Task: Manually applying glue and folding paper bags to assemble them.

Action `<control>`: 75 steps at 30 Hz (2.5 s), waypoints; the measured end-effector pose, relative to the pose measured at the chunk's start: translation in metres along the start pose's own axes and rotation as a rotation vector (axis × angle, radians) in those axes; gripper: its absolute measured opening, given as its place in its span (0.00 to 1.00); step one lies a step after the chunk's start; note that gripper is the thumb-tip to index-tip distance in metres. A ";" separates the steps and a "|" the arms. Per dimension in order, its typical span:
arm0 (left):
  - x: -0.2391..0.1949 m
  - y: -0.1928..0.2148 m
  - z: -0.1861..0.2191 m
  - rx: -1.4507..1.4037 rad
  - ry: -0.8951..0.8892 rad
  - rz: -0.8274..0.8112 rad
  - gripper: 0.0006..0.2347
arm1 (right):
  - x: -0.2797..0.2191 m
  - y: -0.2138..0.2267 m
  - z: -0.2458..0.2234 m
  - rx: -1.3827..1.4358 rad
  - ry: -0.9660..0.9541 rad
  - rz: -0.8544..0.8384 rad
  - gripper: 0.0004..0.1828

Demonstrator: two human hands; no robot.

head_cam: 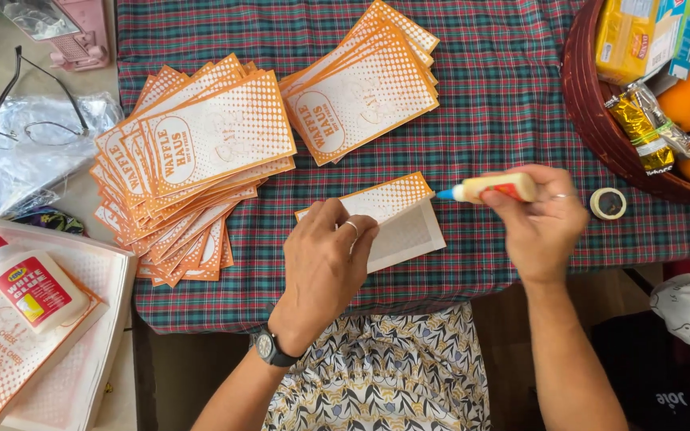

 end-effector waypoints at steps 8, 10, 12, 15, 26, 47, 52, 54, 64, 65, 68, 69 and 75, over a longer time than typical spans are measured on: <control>-0.026 -0.018 0.025 0.269 -0.071 0.182 0.09 | 0.002 -0.025 -0.014 -0.080 0.123 -0.088 0.17; -0.037 -0.031 0.031 0.283 -0.114 0.214 0.13 | -0.001 -0.021 -0.015 -0.097 0.136 -0.110 0.17; -0.037 -0.046 0.039 0.053 -0.110 0.021 0.10 | -0.006 -0.013 -0.010 -0.103 0.105 -0.106 0.15; -0.027 -0.047 0.037 0.114 -0.073 -0.060 0.16 | 0.001 -0.026 -0.018 -0.075 0.156 -0.103 0.16; -0.026 -0.059 0.017 0.155 0.038 -0.234 0.18 | 0.006 -0.027 -0.003 -0.028 0.183 -0.118 0.14; 0.013 -0.037 -0.019 -0.300 0.269 -0.498 0.18 | -0.070 -0.045 -0.037 0.129 -0.019 -0.167 0.14; 0.007 -0.045 -0.036 -0.430 0.415 -0.623 0.28 | -0.091 -0.087 -0.051 0.246 -0.005 -0.207 0.12; 0.008 -0.047 -0.040 -0.497 0.445 -0.645 0.30 | -0.099 -0.100 -0.054 0.316 -0.009 -0.232 0.12; -0.006 -0.037 -0.017 -0.555 0.310 -0.527 0.23 | -0.071 -0.034 0.003 0.393 -0.218 0.021 0.21; -0.014 -0.034 -0.009 -0.510 0.286 -0.479 0.15 | -0.055 -0.014 0.010 0.316 -0.224 0.080 0.22; -0.045 -0.031 0.022 -0.489 0.124 -0.358 0.11 | -0.014 0.024 0.026 0.058 -0.244 0.128 0.23; -0.057 -0.026 0.038 -0.506 -0.003 -0.283 0.08 | -0.003 0.033 0.032 -0.115 -0.267 0.106 0.24; -0.099 -0.022 0.033 -0.063 -0.141 -0.093 0.08 | 0.004 0.018 0.009 -0.730 0.322 -0.246 0.27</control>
Point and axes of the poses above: each hand's wrist, its own x-axis towards the middle knuckle, its own y-axis out of the back of the hand, z = x × y, the point moved 7 cm from there along x, towards the middle knuckle, and after that the axes turned 8 degrees about z, right-handed, at the moved point
